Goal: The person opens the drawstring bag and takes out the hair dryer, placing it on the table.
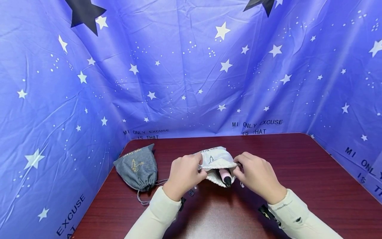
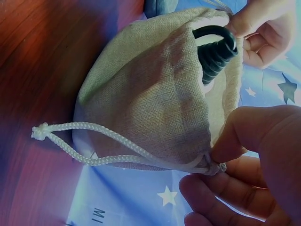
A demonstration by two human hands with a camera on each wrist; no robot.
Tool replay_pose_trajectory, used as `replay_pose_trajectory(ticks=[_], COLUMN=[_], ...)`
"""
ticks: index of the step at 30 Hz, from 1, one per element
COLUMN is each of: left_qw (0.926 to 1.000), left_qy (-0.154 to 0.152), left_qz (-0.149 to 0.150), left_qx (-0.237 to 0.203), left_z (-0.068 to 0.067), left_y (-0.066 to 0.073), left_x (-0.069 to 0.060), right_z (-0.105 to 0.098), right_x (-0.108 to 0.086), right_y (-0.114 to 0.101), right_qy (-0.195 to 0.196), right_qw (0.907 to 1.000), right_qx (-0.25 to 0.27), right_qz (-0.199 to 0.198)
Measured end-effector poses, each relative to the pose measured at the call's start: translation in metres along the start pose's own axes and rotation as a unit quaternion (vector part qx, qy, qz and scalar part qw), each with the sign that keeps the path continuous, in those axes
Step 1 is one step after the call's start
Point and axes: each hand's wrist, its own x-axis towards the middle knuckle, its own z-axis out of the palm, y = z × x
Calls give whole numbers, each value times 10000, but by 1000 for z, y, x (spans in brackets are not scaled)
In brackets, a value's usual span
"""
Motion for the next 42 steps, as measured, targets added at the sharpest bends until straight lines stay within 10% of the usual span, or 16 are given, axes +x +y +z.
replay_pose_trajectory(ticks=[42], left_qw=[10000], left_qy=[-60], left_qz=[-24], left_qx=[19], left_z=[1], left_y=[-1], left_x=[0], right_z=[5], right_x=[-1], right_y=[8], right_qy=[-113], right_qw=[9998], right_qx=[-64], right_qz=[181])
